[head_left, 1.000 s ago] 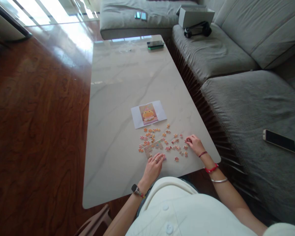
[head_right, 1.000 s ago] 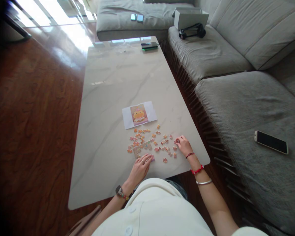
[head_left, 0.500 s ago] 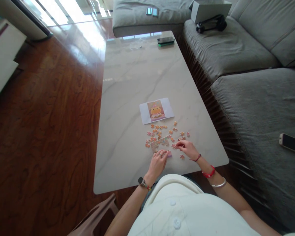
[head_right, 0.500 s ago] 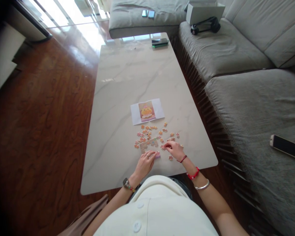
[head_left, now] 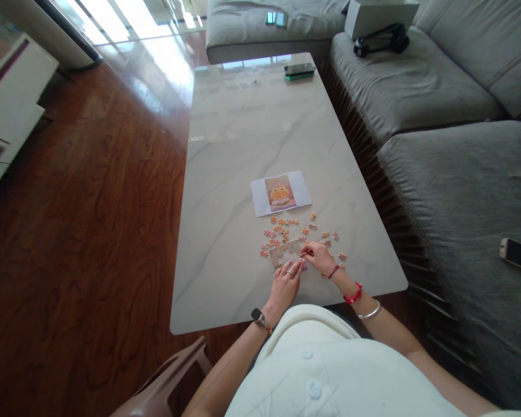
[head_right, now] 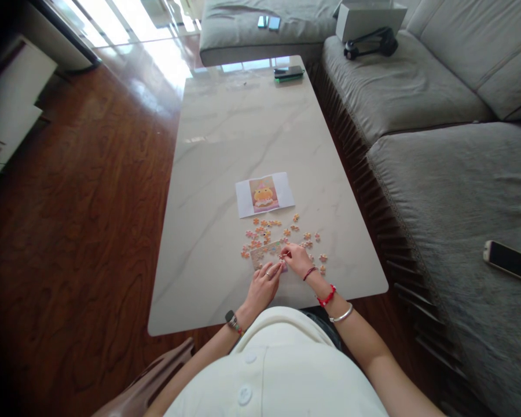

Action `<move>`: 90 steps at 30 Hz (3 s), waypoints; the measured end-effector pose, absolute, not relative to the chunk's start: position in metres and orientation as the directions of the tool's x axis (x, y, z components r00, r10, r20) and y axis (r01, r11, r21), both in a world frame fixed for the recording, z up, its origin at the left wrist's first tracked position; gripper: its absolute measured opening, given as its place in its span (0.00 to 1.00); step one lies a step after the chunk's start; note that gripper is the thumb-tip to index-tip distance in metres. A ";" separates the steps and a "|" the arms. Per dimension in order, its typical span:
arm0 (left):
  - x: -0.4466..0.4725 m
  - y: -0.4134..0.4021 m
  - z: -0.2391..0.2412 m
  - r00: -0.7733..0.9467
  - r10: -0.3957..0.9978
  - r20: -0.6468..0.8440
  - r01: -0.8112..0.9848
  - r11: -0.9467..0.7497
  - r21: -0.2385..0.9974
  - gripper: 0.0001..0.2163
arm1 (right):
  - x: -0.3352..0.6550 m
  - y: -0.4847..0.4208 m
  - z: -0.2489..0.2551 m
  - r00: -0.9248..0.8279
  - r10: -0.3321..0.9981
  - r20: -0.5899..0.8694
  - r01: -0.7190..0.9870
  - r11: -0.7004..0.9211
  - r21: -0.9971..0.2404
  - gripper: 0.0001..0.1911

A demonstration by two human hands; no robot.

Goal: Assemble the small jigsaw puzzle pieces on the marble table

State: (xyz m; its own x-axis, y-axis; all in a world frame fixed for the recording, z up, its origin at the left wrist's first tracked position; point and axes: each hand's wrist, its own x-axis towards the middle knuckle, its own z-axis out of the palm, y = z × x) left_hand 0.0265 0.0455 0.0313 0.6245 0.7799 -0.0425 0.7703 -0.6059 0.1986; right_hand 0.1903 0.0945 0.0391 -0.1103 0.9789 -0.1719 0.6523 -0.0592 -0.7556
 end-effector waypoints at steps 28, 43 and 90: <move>0.036 0.054 0.028 0.577 0.815 -0.051 0.805 -0.558 0.199 0.19 | 0.182 0.090 0.041 -0.134 0.967 -0.217 0.882 0.017 -0.472 0.08; 0.036 0.062 0.038 0.586 0.806 -0.080 0.799 -0.559 0.223 0.21 | 0.198 0.064 0.034 -0.139 0.989 -0.060 0.851 0.088 -0.517 0.09; -0.020 0.080 0.035 0.251 0.962 0.108 0.871 -0.273 0.408 0.15 | 0.269 0.078 0.062 0.061 0.984 -0.167 0.727 -0.159 -0.668 0.08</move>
State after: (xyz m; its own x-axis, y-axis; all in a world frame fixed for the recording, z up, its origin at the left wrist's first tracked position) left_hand -0.0204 0.0802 0.0352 0.2513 0.9619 0.1077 0.8709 -0.2733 0.4085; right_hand 0.2691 0.0779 0.0620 0.0615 0.9841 -0.1669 0.7269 -0.1588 -0.6681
